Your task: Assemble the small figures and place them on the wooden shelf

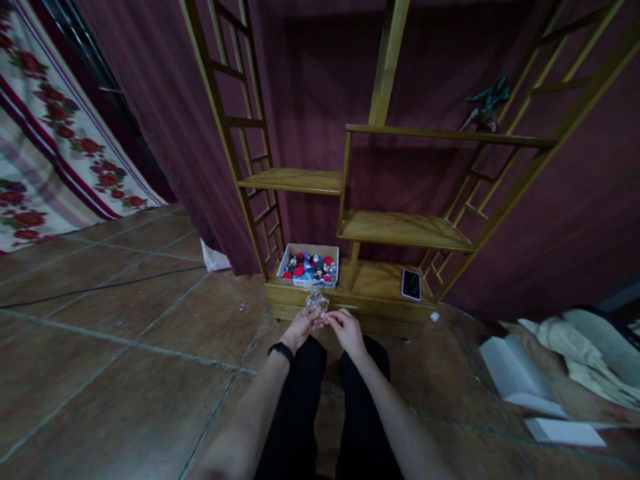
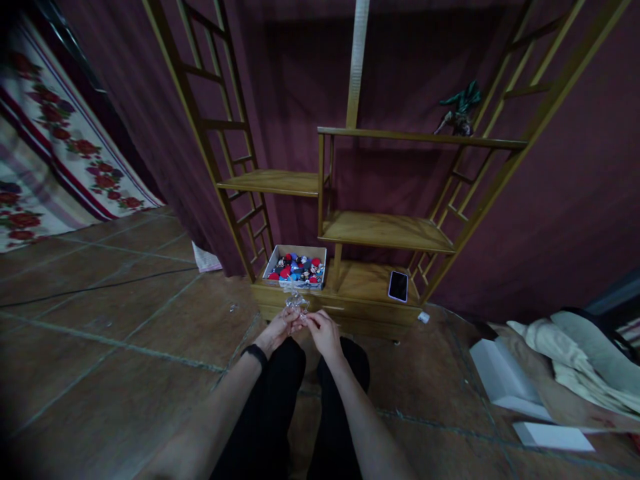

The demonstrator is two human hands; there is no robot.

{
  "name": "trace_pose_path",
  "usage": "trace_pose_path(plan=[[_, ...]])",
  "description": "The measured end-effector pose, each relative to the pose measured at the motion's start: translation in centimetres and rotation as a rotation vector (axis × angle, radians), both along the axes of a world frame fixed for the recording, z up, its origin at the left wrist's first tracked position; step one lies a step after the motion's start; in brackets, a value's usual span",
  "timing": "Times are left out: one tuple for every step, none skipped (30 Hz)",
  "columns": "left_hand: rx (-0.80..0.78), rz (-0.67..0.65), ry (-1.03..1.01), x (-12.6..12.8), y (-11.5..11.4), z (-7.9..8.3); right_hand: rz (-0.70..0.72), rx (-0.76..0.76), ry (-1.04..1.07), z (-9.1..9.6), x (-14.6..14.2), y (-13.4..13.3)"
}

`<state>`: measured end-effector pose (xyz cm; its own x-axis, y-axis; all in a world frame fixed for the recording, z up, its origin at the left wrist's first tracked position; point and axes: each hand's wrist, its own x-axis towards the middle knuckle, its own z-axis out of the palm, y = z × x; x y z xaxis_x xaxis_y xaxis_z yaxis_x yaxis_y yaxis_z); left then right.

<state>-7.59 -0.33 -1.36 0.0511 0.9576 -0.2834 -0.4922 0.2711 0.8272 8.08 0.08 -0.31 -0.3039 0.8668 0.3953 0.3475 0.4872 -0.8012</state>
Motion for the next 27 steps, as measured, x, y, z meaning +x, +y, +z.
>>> trace_pose_path(plan=[[0.003, -0.005, 0.002, 0.0, 0.0, -0.1, -0.003, -0.003, -0.005, 0.1, 0.0, 0.0], [0.005, -0.009, 0.005, 0.0, 0.0, -0.1, -0.004, -0.006, -0.013, 0.1, 0.0, -0.1], [0.007, -0.010, 0.010, 0.1, 0.0, -0.1, -0.007, -0.009, -0.020, 0.2, 0.0, -0.1], [0.009, -0.009, 0.015, 0.2, 0.0, -0.1, -0.009, -0.012, -0.029, 0.2, -0.1, -0.1], [0.011, -0.006, 0.020, 0.2, 0.0, -0.1, -0.011, -0.014, -0.037, 0.2, -0.1, -0.2], [0.012, -0.001, 0.027, 0.3, 0.0, -0.1, -0.014, -0.014, -0.045, 0.3, -0.1, -0.2], [0.012, 0.004, 0.038, 0.4, 0.1, -0.1, -0.016, -0.013, -0.054, 0.3, -0.1, -0.2], [0.009, 0.007, 0.054, 0.4, 0.1, -0.1, -0.021, -0.012, -0.064, 0.3, -0.2, -0.3], [0.006, 0.006, 0.074, 0.5, 0.1, -0.1, -0.027, -0.011, -0.075, 0.3, -0.2, -0.3], [0.002, 0.004, 0.094, 0.5, 0.1, -0.2, -0.032, -0.009, -0.088, 0.2, -0.2, -0.3], [0.001, 0.001, 0.113, 0.5, 0.2, -0.2, -0.037, -0.008, -0.100, 0.1, -0.3, -0.3], [0.001, -0.005, 0.126, 0.5, 0.2, -0.3, -0.040, -0.007, -0.111, 0.0, -0.3, -0.2], [0.004, -0.010, 0.135, 0.4, 0.3, -0.4, -0.042, -0.005, -0.119, -0.1, -0.3, -0.2], [0.009, -0.013, 0.138, 0.4, 0.3, -0.5, -0.042, -0.002, -0.126, -0.2, -0.3, -0.2], [0.014, -0.015, 0.139, 0.4, 0.3, -0.7, -0.040, 0.000, -0.132, -0.3, -0.3, -0.1], [0.018, -0.015, 0.139, 0.3, 0.4, -0.8, -0.039, 0.002, -0.137, -0.3, -0.3, -0.1], [0.024, -0.014, 0.137, 0.3, 0.4, -0.9, -0.039, 0.005, -0.142, -0.4, -0.3, 0.0], [0.030, -0.011, 0.135, 0.3, 0.4, -1.1, -0.042, 0.007, -0.146, -0.5, -0.3, 0.0], [0.035, -0.010, 0.133, 0.3, 0.4, -1.2, -0.047, 0.008, -0.150, -0.5, -0.4, 0.0], [0.039, -0.011, 0.132, 0.3, 0.5, -1.3, -0.052, 0.008, -0.153, -0.5, -0.4, 0.0], [0.041, -0.013, 0.133, 0.3, 0.5, -1.3, -0.057, 0.007, -0.157, -0.5, -0.4, 0.1], [0.040, -0.014, 0.137, 0.3, 0.5, -1.4, -0.063, 0.008, -0.160, -0.6, -0.4, 0.1], [0.036, -0.016, 0.143, 0.4, 0.5, -1.4, -0.069, 0.008, -0.164, -0.6, -0.5, 0.1], [0.030, -0.017, 0.150, 0.4, 0.5, -1.3, -0.073, 0.009, -0.168, -0.6, -0.5, 0.1], [0.026, -0.016, 0.156, 0.4, 0.6, -1.3, -0.077, 0.011, -0.172, -0.6, -0.5, 0.1], [0.023, -0.016, 0.160, 0.5, 0.6, -1.2, -0.081, 0.013, -0.176, -0.6, -0.6, 0.2], [0.022, -0.017, 0.163, 0.5, 0.6, -1.1, -0.084, 0.015, -0.180, -0.7, -0.6, 0.2]])
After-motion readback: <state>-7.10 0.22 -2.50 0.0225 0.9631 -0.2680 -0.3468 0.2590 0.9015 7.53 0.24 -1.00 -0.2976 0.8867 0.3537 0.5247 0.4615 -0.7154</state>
